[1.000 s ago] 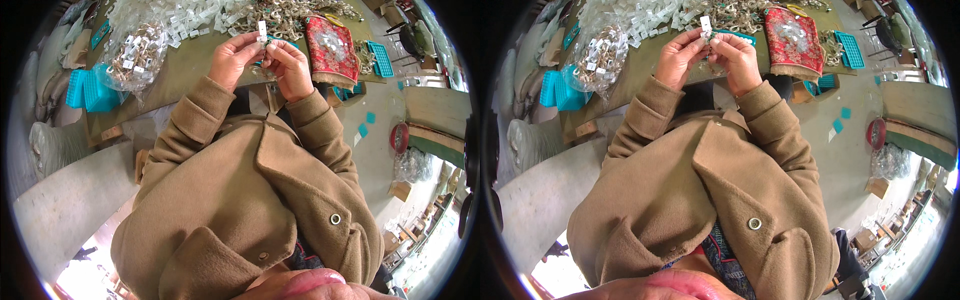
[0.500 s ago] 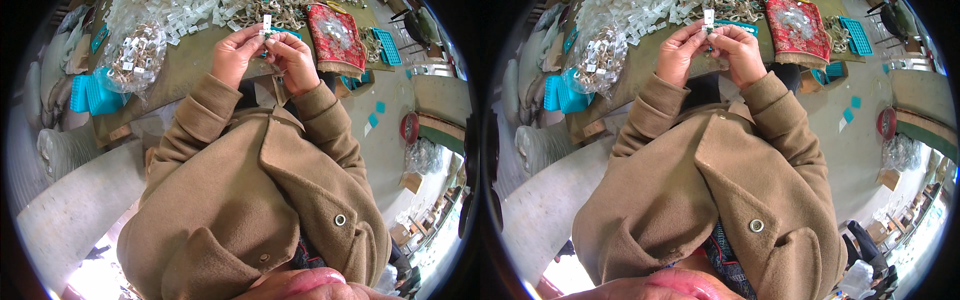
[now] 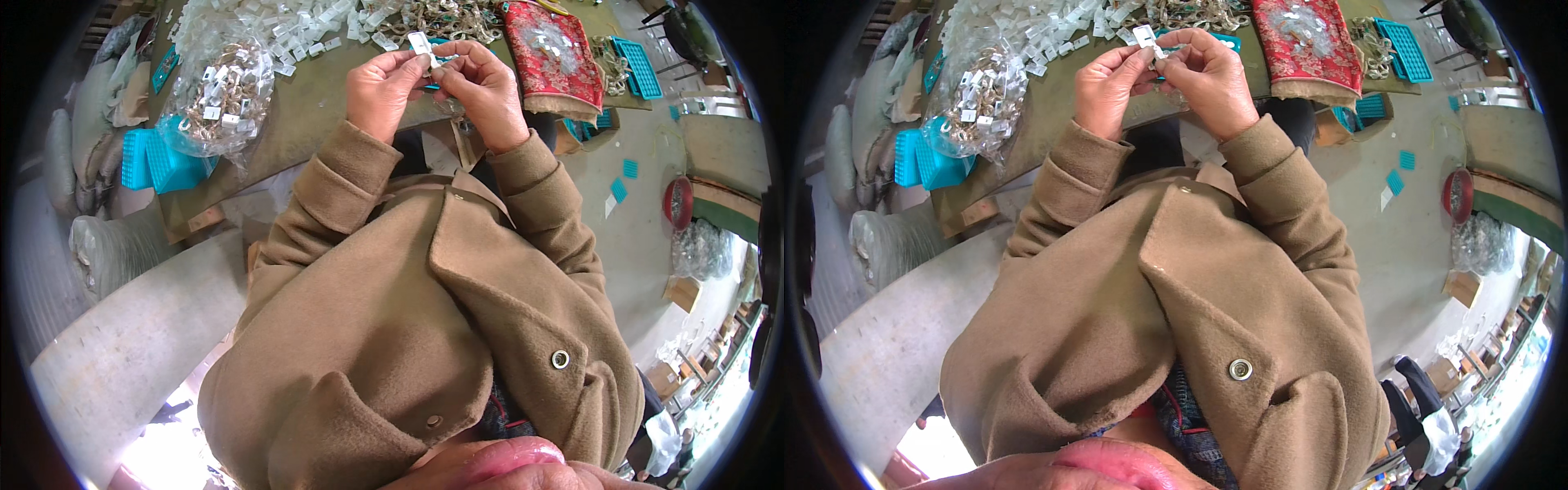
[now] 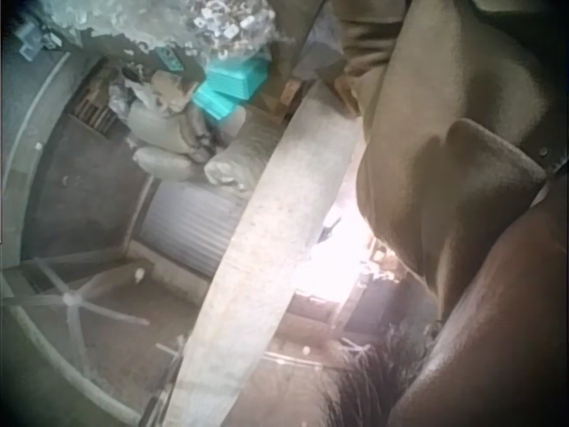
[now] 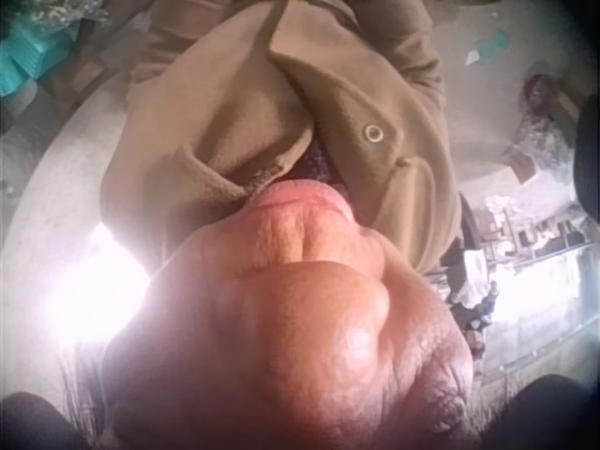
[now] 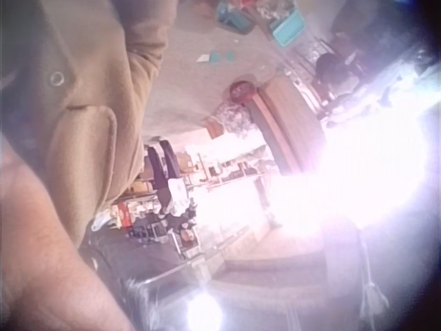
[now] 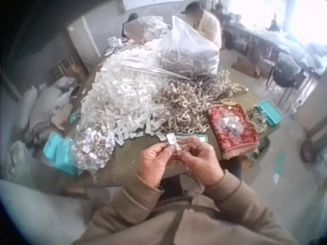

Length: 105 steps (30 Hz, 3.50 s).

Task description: The person repeatedly picks small white LED modules and metal pins from a table, inserts the pins into the modules, and tests each unit by pressing a button to light a red LED. Completed units are placed into a blue tray. The person continues this cycle throughout the clip.

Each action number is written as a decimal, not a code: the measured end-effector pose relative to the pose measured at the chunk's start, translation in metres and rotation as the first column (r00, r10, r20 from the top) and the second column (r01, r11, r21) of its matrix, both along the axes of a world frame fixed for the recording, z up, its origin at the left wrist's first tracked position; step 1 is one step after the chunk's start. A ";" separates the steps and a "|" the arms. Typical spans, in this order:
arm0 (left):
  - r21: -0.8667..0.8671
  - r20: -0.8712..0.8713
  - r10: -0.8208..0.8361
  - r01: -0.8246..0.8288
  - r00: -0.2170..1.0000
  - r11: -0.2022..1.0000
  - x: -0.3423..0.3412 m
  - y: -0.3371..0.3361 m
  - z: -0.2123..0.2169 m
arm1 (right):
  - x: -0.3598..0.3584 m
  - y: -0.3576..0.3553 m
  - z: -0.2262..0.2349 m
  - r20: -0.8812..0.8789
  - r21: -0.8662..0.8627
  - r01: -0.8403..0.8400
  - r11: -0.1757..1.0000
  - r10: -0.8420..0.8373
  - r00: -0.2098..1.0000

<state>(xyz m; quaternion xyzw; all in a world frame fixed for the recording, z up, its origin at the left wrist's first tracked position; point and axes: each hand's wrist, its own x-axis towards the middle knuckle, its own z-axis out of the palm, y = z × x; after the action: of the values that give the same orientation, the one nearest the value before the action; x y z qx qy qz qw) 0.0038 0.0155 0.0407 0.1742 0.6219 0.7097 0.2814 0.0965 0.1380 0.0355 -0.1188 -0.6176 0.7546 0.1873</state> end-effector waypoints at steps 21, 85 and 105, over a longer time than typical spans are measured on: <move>0.308 0.707 -0.191 -0.054 0.682 0.950 -0.008 -0.002 0.003 | -0.005 0.012 -0.020 -0.217 -0.561 -0.151 0.814 0.032 0.976; 0.036 0.508 -0.201 0.213 0.838 0.976 -0.003 -0.020 -0.053 | 0.002 0.034 -0.048 0.080 0.889 0.013 0.457 -0.184 0.980; 0.036 0.499 -0.211 0.223 0.841 0.974 0.002 -0.020 -0.063 | 0.019 -0.010 -0.056 -0.080 0.800 0.179 0.572 -0.195 0.978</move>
<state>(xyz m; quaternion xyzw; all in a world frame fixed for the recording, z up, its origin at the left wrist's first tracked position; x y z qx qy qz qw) 0.0058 -0.0043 -0.0220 0.0506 0.5125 0.6867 0.5131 0.1156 0.1283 -0.0209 -0.0929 -0.8764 0.3701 0.2938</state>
